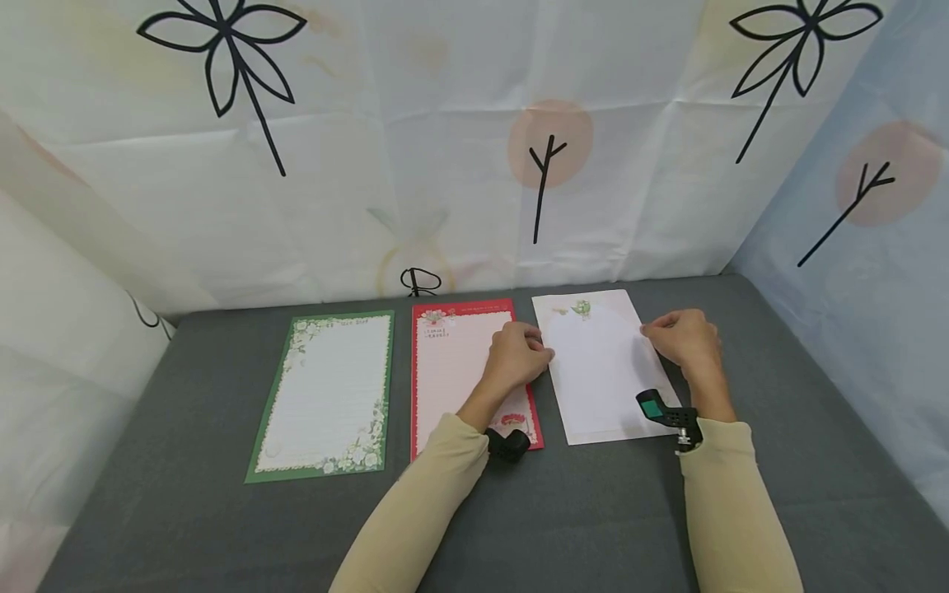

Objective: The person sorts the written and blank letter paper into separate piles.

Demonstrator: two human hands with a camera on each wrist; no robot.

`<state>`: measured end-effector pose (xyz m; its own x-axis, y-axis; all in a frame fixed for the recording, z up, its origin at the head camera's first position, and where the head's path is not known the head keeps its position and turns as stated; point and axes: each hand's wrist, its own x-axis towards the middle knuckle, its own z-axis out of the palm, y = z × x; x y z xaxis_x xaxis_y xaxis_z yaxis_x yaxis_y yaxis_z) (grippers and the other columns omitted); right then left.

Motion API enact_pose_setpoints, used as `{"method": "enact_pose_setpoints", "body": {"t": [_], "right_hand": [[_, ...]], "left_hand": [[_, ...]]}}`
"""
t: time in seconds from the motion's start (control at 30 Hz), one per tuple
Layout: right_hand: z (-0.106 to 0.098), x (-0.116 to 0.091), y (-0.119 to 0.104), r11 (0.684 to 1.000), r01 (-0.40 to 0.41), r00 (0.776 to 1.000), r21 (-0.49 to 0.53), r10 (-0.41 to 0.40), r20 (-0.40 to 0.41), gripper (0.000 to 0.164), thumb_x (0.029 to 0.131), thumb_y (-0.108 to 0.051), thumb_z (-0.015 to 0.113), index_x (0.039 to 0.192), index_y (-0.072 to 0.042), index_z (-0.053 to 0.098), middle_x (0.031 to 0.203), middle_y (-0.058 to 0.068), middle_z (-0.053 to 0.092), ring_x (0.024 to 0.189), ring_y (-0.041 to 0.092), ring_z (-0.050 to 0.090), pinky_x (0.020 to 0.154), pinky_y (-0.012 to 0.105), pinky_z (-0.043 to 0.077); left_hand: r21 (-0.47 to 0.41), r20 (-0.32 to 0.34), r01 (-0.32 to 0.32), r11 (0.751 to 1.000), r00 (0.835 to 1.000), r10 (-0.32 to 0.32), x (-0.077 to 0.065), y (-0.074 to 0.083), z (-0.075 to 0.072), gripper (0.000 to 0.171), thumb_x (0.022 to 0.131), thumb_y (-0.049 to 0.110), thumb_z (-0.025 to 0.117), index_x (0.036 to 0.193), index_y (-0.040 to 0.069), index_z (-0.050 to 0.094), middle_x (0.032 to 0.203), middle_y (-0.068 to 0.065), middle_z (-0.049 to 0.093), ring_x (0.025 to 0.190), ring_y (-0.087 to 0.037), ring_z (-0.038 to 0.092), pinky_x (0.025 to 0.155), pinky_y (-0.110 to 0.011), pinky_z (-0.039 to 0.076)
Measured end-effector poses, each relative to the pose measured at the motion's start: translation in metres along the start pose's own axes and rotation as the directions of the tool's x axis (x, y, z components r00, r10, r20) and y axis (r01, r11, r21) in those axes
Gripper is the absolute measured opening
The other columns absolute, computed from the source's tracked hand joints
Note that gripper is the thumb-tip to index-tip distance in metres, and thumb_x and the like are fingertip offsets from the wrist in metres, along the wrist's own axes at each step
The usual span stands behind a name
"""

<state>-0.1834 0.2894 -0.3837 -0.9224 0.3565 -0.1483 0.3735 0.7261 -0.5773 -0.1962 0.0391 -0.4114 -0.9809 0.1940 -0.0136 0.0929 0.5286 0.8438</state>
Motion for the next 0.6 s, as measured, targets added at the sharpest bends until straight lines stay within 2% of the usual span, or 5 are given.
{"method": "enact_pose_setpoints", "body": {"t": [0.13, 0.27, 0.47, 0.6], "right_hand": [[0.001, -0.002, -0.003, 1.000, 0.022, 1.000, -0.007, -0.022, -0.012, 0.042, 0.096, -0.030, 0.064, 0.114, 0.008, 0.069, 0.114, 0.029, 0.063, 0.103, 0.046, 0.056, 0.074, 0.053, 0.046], [0.003, -0.003, -0.008, 0.999, 0.046, 0.999, -0.007, -0.046, -0.010, 0.042, 0.096, -0.030, 0.065, 0.114, 0.007, 0.070, 0.112, 0.028, 0.065, 0.096, 0.042, 0.060, 0.071, 0.050, 0.047], [0.008, -0.006, -0.018, 0.996, 0.094, 0.996, 0.006, -0.094, -0.008, 0.041, 0.096, -0.029, 0.064, 0.115, 0.006, 0.070, 0.115, 0.027, 0.067, 0.104, 0.044, 0.058, 0.077, 0.053, 0.046], [0.012, -0.009, -0.026, 0.992, 0.126, 0.992, 0.009, -0.126, -0.006, 0.039, 0.096, -0.028, 0.064, 0.115, 0.005, 0.070, 0.114, 0.026, 0.068, 0.106, 0.043, 0.058, 0.078, 0.052, 0.047]], "left_hand": [[-0.049, 0.012, -0.016, 0.999, 1.000, 0.017, -0.003, -0.001, -0.006, 0.031, 0.088, 0.012, 0.076, 0.114, -0.004, 0.071, 0.077, -0.001, 0.072, 0.062, -0.009, 0.063, 0.063, -0.027, 0.049], [-0.084, 0.019, -0.042, 0.996, 0.999, 0.044, -0.008, -0.002, -0.014, 0.033, 0.089, 0.012, 0.074, 0.117, -0.004, 0.070, 0.079, -0.003, 0.072, 0.067, -0.011, 0.066, 0.067, -0.030, 0.052], [-0.109, 0.001, -0.074, 0.991, 0.997, 0.075, -0.014, -0.007, -0.027, 0.035, 0.088, 0.011, 0.074, 0.119, -0.005, 0.070, 0.086, -0.007, 0.073, 0.079, -0.018, 0.071, 0.074, -0.034, 0.055], [-0.117, -0.008, -0.063, 0.991, 0.998, 0.062, -0.018, -0.012, -0.035, 0.037, 0.089, 0.012, 0.074, 0.122, -0.004, 0.069, 0.089, -0.007, 0.073, 0.086, -0.020, 0.072, 0.072, -0.033, 0.056]]}}
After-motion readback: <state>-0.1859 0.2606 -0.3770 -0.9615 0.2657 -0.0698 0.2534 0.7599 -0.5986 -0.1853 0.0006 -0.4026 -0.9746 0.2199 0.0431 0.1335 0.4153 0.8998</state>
